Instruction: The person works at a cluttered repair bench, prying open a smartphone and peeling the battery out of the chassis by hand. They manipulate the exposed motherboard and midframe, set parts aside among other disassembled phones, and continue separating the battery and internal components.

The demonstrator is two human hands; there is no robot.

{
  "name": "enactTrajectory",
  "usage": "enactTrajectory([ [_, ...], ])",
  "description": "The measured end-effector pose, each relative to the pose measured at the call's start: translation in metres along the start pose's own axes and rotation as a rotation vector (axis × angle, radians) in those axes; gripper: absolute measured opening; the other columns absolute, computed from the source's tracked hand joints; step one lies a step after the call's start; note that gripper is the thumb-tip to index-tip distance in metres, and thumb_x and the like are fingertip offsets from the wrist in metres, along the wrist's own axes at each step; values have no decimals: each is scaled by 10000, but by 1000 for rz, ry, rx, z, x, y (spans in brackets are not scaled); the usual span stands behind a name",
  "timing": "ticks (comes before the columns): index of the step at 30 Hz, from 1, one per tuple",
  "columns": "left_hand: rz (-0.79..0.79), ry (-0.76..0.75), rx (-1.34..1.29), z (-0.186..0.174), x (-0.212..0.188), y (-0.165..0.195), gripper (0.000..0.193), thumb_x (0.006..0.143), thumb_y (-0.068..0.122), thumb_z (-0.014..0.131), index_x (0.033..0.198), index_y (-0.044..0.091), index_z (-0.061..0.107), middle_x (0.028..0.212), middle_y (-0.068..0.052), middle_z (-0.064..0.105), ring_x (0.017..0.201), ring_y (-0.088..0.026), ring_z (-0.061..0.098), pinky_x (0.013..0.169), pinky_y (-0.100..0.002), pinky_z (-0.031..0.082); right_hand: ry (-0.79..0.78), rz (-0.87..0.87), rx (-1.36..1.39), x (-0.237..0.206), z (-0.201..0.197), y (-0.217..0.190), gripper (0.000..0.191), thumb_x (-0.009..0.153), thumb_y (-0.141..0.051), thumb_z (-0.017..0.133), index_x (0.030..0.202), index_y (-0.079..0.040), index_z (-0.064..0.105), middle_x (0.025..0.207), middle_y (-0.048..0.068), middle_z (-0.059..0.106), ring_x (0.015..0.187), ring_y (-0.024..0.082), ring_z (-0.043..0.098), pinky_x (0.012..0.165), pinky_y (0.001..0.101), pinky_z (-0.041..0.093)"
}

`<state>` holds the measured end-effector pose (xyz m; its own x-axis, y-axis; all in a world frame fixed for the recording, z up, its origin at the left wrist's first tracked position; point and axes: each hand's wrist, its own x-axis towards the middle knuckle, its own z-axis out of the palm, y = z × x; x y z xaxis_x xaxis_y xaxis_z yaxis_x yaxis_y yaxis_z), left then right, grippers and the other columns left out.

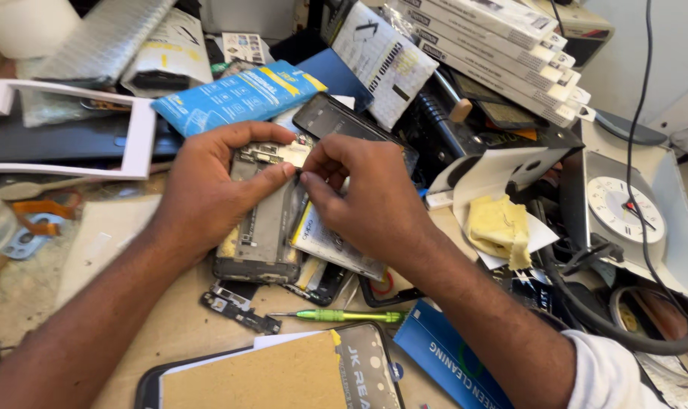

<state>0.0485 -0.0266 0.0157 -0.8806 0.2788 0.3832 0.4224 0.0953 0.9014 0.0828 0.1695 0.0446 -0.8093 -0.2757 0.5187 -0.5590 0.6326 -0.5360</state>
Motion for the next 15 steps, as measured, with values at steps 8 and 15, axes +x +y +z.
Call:
enactTrajectory([
  [8, 106, 37, 66, -2, 5, -10, 318, 838, 78, 764, 1153, 40, 739, 1119, -48, 770, 1033, -99, 681, 935, -270, 543, -88, 108, 15, 10, -6, 4, 113, 817, -135, 787, 869, -43, 749, 717, 60, 769, 600, 123, 711, 586, 290, 561],
  [15, 93, 39, 30, -3, 5, -11, 335, 824, 73, 711, 1154, 32, 744, 1166, -70, 773, 1108, -129, 689, 999, -288, 520, -89, 190, 52, 13, -4, 8, 120, 801, -130, 779, 891, -52, 763, 696, 49, 777, 586, 102, 696, 568, 273, 570],
])
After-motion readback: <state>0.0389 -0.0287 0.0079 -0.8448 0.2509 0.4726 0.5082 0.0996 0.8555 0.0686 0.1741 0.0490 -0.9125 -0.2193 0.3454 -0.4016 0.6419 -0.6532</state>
